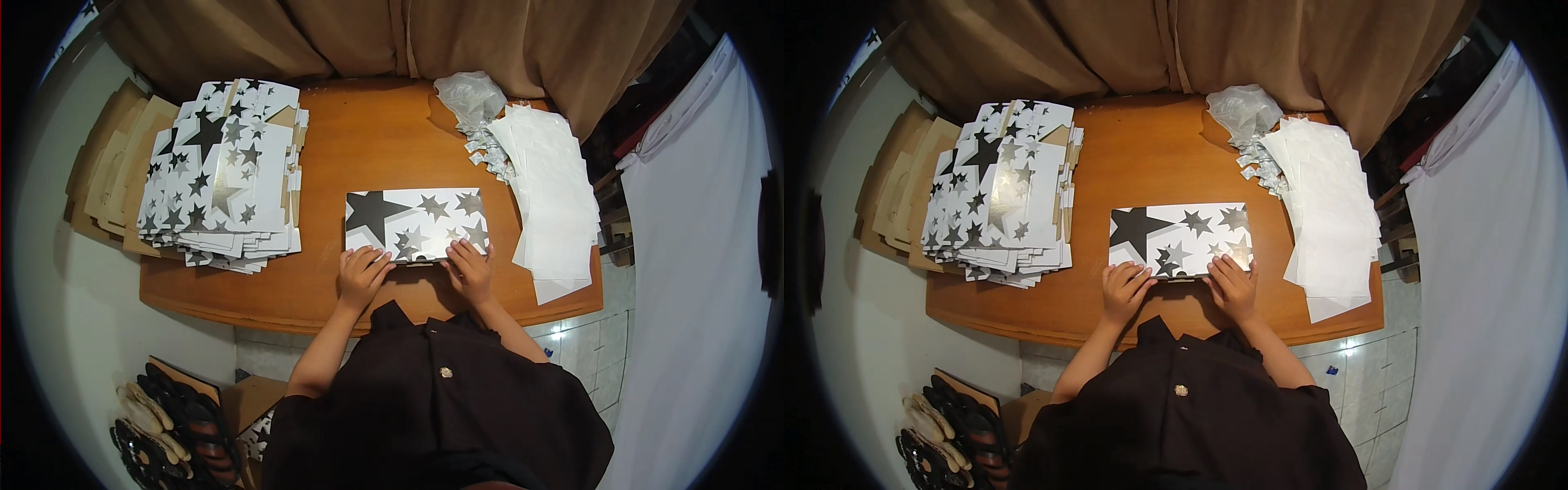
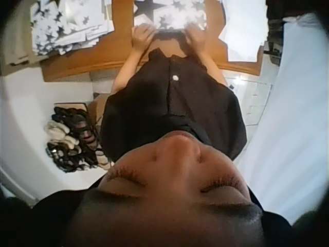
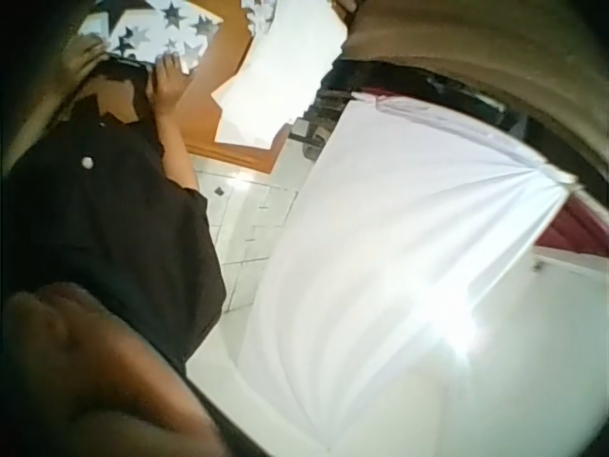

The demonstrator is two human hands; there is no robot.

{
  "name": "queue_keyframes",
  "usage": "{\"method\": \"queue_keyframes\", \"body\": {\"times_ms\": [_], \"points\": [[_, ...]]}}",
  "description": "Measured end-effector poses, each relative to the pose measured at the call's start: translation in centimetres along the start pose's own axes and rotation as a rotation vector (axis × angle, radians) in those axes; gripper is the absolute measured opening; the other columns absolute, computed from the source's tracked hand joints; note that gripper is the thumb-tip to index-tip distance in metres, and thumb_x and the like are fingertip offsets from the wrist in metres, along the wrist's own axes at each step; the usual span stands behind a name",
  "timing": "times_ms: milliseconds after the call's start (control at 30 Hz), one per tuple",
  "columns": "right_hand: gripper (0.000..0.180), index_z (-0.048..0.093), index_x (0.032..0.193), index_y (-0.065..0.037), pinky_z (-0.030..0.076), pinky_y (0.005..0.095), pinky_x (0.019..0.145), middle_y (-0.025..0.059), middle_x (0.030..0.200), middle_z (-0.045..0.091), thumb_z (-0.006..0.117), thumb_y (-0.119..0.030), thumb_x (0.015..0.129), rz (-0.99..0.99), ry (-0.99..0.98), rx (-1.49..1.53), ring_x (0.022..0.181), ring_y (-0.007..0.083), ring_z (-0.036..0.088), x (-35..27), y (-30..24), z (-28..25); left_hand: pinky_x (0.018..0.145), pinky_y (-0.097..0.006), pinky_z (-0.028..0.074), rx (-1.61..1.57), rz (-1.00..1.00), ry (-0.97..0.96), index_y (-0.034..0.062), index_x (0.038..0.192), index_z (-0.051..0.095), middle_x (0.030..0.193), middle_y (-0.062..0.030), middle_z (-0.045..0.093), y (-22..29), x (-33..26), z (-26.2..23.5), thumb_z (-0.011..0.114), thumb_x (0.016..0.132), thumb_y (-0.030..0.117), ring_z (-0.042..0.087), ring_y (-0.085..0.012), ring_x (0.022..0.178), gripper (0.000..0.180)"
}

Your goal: Folding flat cardboard into shoe boxes, placing tissue paper inside, and stacking them on a wall shelf.

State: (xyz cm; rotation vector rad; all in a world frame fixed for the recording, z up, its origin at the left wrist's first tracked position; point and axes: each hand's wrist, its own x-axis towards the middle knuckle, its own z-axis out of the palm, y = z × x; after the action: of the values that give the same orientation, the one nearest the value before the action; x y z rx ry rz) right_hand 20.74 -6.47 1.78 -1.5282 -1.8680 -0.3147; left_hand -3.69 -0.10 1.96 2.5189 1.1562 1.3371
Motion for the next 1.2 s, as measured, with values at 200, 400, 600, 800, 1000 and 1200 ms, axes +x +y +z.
{"method": "queue_keyframes", "body": {"times_ms": [200,400,600,800,1000,1200], "points": [[0.018,0.067,0.092,-0.009,0.019,0.0425,0.108,0.0031,0.1,0.067,0.071,-0.012,0.076,-0.041,0.046,0.091,0.1,0.0169,0.063,0.0,0.0,0.6,0.083,-0.041,0.036,0.038,0.045,0.032,0.0133,0.091,0.07,0.09,-0.0003,0.064,-0.4,-0.6,0.5,0.076,0.069,0.02,0.058,-0.0198,0.092,0.024],[0.014,0.067,0.089,-0.01,0.029,0.038,0.104,0.0031,0.099,0.067,0.071,-0.012,0.076,-0.094,0.066,0.05,0.098,0.0173,0.063,-0.7,0.9,1.7,0.084,-0.041,0.036,0.066,0.021,0.061,0.0142,0.091,0.07,0.089,0.0002,0.064,0.0,-0.8,0.9,0.075,0.07,0.02,0.059,-0.019,0.091,0.023],[0.015,0.065,0.091,-0.011,0.03,0.0375,0.102,0.0032,0.1,0.066,0.069,-0.013,0.077,-0.095,0.049,0.049,0.099,0.0179,0.062,-0.4,0.9,1.5,0.086,-0.04,0.035,0.055,0.035,0.051,0.0145,0.093,0.07,0.091,-0.0005,0.065,0.0,-0.7,0.7,0.076,0.069,0.021,0.059,-0.0185,0.094,0.025],[0.022,0.063,0.098,-0.011,0.028,0.0447,0.101,0.0031,0.105,0.064,0.067,-0.013,0.077,-0.025,-0.027,0.099,0.106,0.0204,0.059,1.2,1.3,1.1,0.086,-0.038,0.034,0.115,0.059,0.068,0.0145,0.095,0.069,0.093,-0.0007,0.065,-0.1,-1.1,1.9,0.076,0.07,0.021,0.06,-0.0186,0.095,0.027],[0.029,0.062,0.101,-0.012,0.026,0.049,0.102,0.0049,0.109,0.062,0.068,-0.02,0.074,-0.07,-0.006,0.09,0.111,0.0215,0.055,1.5,-0.4,0.7,0.09,-0.039,0.031,0.169,0.042,0.109,0.0155,0.096,0.069,0.094,0.0001,0.064,0.1,-1.8,3.2,0.075,0.072,0.022,0.059,-0.017,0.097,0.026],[0.024,0.063,0.098,-0.012,0.029,0.0489,0.1,0.0047,0.104,0.061,0.068,-0.019,0.075,-0.105,0.007,0.15,0.107,0.0216,0.056,0.8,-2.0,2.1,0.093,-0.04,0.027,0.229,0.076,0.13,0.0157,0.094,0.068,0.094,0.0003,0.064,0.1,-1.7,3.5,0.074,0.072,0.027,0.057,-0.0158,0.099,0.025]]}}
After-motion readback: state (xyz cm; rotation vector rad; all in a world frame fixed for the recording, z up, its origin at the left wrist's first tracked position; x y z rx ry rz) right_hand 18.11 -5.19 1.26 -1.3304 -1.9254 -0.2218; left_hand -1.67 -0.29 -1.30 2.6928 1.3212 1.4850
